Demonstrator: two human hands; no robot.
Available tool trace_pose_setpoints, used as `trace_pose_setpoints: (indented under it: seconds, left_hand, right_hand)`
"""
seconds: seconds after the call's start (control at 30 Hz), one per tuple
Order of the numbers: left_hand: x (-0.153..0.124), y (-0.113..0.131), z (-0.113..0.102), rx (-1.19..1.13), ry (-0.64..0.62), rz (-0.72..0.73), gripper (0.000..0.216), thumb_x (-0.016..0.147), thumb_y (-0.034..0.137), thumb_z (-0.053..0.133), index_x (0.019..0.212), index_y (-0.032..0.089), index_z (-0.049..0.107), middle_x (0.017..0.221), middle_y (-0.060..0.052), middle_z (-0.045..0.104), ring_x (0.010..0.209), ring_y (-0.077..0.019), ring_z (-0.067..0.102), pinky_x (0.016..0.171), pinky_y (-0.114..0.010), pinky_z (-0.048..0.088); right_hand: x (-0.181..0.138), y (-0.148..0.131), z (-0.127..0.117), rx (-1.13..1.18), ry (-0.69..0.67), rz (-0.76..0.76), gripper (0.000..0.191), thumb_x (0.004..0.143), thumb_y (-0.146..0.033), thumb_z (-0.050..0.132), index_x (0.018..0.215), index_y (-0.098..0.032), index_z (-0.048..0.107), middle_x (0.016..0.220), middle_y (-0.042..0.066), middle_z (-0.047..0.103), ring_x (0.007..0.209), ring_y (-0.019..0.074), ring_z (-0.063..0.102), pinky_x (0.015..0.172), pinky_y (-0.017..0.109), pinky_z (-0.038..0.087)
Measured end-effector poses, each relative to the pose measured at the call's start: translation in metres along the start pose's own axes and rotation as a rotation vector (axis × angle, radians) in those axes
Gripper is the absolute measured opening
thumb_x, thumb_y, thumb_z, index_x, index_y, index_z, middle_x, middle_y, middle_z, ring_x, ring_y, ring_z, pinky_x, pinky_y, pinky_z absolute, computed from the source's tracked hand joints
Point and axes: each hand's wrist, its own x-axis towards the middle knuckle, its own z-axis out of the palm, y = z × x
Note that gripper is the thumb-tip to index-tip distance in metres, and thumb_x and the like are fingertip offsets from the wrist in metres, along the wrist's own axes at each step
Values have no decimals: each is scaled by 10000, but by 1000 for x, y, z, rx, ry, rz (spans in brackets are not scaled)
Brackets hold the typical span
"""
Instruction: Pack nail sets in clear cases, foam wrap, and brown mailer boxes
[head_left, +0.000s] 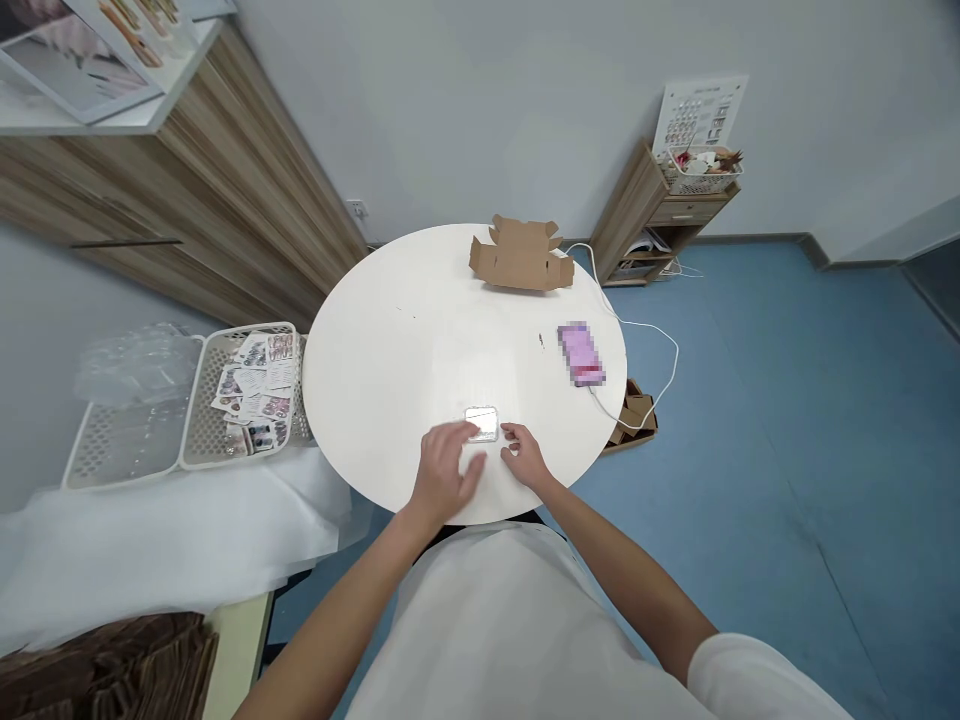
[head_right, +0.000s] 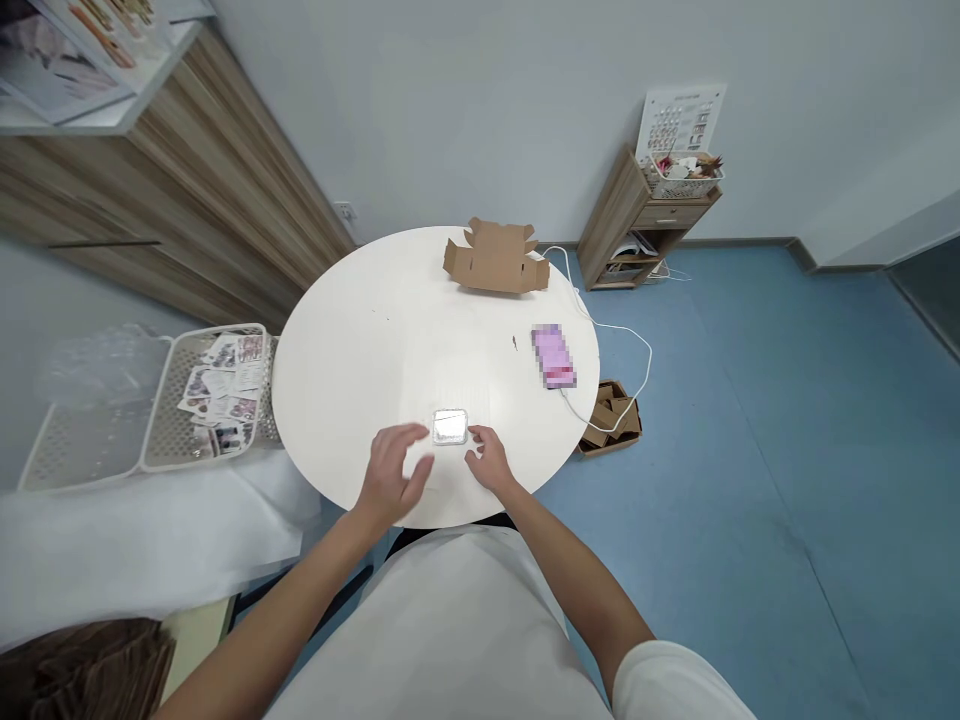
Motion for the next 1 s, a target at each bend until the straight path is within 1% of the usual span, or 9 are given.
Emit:
trace_pose_setpoints:
  seconds: [0.2,0.33,0.47,0.53,0.63,0.7,0.77,0.87,1.0]
  left_hand:
    - [11,-30,7,335,-218,-171,435,782,309,454,1193,183,385,1236,-127,414,1132,-278,389,893,-433,336]
    - [4,-41,11,413,-189,-353,620,723,337,514,1257,150,260,1313,-185,278,1212,-345,251,900,-482,292]
    - [-3,-45,13,307,-122,-466,732,693,333,546,1276,98,171,1291,-223,279,1201,-329,280,915,-429,291]
    - [-2,-48,12,271,-122,-487,696,682,308,557,1251,110,208,1227,-202,371,1146,-294,367,879,-385,332]
    - [2,-53,8,260,-154,-505,523,673,284,557,1138,159,350,977,-106,539,957,-240,508,760,-336,389]
    - [5,-57,7,256,-182,-491,301,665,272,553,940,188,464,806,-46,556,811,-208,543,677,-306,396]
    - [6,-59,5,230,-194,-468,116,661,263,542,727,198,473,699,-14,531,697,-176,533,610,-277,388]
    - [6,-61,2,159,-194,-448,128,672,263,517,610,199,425,641,6,508,614,-146,511,548,-251,376]
    - [3,-68,-6,16,-221,-466,49,696,236,492,691,192,470,651,-10,558,604,-142,549,544,-249,408]
  right_hand:
    - [-8,2,-7,-159,126,49,488,666,-184,451,1151,-217,410,1204,65,400,1171,217,331,974,391,294]
    - [-20,7,-6,-105,91,148,595,682,-254,475,1247,-228,292,1269,76,336,1197,238,306,968,392,298]
    - [-34,12,-2,-44,78,261,681,676,-321,506,1286,-250,212,1292,95,302,1091,241,431,858,361,393]
    - [-36,13,1,-58,87,305,705,659,-327,526,1286,-254,210,1246,97,358,1000,226,492,805,347,417]
    - [-33,13,5,-89,103,337,683,626,-318,556,1246,-251,280,1051,60,503,884,201,533,747,327,427]
    - [-29,10,7,-98,90,347,548,618,-308,551,1142,-243,403,892,26,549,790,183,545,690,309,431]
    - [-27,6,9,-116,79,343,329,625,-303,525,945,-229,513,779,5,553,714,171,538,646,299,427]
    - [-28,-1,11,-133,113,335,140,642,-310,489,743,-216,515,727,3,546,686,169,530,625,299,424]
    - [-38,-8,14,0,164,350,275,673,-316,470,933,-225,458,742,3,551,592,144,544,572,288,441]
